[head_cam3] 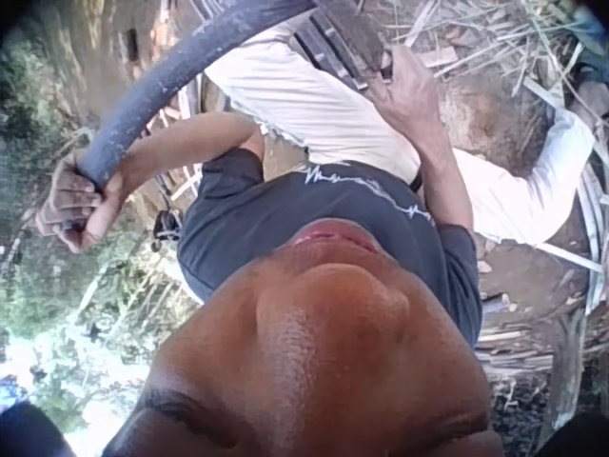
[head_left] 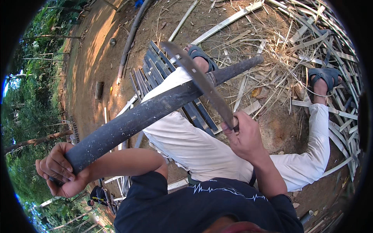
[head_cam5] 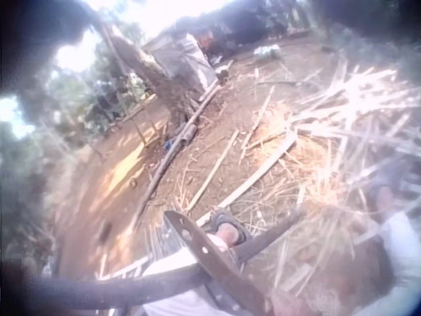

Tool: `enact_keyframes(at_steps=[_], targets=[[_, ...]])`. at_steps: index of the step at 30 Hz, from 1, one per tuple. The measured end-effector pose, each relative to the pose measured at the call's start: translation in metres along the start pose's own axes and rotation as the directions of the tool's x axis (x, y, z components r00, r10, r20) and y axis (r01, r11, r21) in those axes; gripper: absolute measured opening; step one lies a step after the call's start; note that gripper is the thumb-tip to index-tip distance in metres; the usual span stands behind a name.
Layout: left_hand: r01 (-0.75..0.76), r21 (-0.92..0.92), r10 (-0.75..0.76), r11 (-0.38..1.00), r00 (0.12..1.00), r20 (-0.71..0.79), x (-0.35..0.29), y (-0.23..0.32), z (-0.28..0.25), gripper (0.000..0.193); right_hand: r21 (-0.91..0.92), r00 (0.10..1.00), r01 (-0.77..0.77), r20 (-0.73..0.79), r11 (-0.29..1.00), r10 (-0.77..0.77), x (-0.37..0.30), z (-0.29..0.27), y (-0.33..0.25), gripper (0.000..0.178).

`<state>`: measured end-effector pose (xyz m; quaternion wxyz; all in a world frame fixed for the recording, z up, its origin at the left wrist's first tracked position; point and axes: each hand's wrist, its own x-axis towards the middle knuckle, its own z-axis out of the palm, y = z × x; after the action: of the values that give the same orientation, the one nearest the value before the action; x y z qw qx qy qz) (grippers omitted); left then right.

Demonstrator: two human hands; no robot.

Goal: The person shaves a piece of bamboo by hand using a large blade, drawing the blade along the length of the wood while sitting outdoors.

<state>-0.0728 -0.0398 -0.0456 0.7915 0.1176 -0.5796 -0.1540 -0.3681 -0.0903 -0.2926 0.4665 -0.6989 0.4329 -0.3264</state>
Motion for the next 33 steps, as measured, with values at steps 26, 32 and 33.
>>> enact_keyframes(at_steps=[26, 32, 33], targets=[[0.318, -0.024, -0.312, 0.948, 0.91, -0.273, -0.014, -0.007, -0.077, 0.015, 0.685, 0.747, -0.621, 0.37, 0.38, 0.553, 0.04, -0.006, 0.12, 0.053], [0.22, 0.167, -0.136, 0.961, 0.903, -0.407, -0.025, -0.003, -0.08, 0.039, 0.703, 0.759, -0.528, 0.138, 0.477, 0.637, 0.05, 0.021, 0.12, 0.038], [0.222, 0.187, -0.13, 0.957, 0.904, -0.408, -0.025, 0.0, -0.081, 0.04, 0.764, 0.75, -0.483, 0.109, 0.428, 0.652, 0.052, 0.026, 0.118, 0.03]])
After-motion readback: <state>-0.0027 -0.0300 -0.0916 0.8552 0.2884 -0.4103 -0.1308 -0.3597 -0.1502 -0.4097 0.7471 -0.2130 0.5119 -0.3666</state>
